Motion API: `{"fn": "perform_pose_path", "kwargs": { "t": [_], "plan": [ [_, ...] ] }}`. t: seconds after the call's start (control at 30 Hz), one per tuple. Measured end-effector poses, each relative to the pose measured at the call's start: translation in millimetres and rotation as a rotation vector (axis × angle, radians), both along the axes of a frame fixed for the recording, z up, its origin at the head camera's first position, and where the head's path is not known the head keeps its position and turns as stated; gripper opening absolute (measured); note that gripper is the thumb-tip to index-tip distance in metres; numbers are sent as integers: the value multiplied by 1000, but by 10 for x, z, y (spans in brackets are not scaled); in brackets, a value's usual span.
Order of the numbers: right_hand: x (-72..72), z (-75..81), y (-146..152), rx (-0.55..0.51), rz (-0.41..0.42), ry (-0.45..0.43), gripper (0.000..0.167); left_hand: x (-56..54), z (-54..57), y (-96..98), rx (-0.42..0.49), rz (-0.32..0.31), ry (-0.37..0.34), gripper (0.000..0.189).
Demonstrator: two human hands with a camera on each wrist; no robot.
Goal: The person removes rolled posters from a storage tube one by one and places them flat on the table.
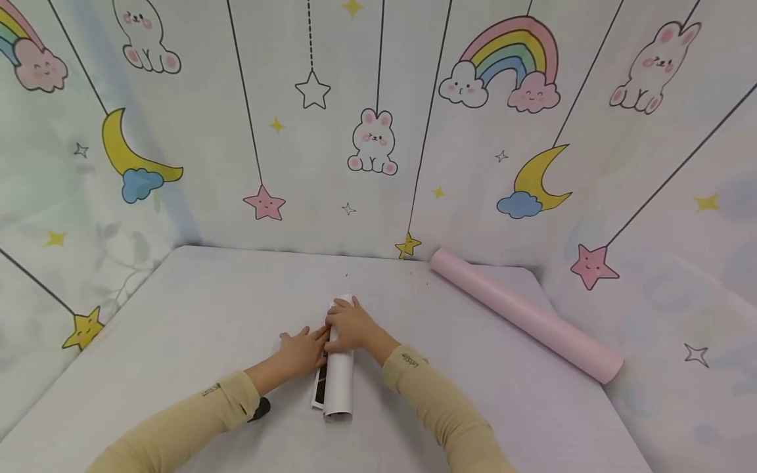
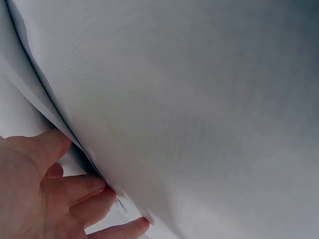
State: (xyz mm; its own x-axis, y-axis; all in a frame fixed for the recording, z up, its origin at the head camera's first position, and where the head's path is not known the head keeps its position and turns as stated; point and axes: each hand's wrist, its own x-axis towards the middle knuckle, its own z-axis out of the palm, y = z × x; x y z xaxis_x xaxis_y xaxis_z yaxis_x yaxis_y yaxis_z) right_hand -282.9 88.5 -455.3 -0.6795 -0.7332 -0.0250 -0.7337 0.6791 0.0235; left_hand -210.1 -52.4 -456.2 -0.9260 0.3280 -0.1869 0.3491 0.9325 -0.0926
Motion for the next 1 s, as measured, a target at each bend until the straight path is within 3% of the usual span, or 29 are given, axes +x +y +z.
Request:
{"fn": "perform_pose_path", "kwargs": {
  "t": [0.43, 0.83, 1.0],
  "plan": [
    [60, 52, 9, 63, -76, -42, 50, -23, 33, 7, 45, 42, -48, 61],
    [85, -14, 97, 93, -29, 40, 46, -41, -55, -6, 6, -11, 69, 65],
    [89, -40, 139, 32, 13, 54, 51, -90, -70, 3, -31, -71, 103, 66]
  ]
}}
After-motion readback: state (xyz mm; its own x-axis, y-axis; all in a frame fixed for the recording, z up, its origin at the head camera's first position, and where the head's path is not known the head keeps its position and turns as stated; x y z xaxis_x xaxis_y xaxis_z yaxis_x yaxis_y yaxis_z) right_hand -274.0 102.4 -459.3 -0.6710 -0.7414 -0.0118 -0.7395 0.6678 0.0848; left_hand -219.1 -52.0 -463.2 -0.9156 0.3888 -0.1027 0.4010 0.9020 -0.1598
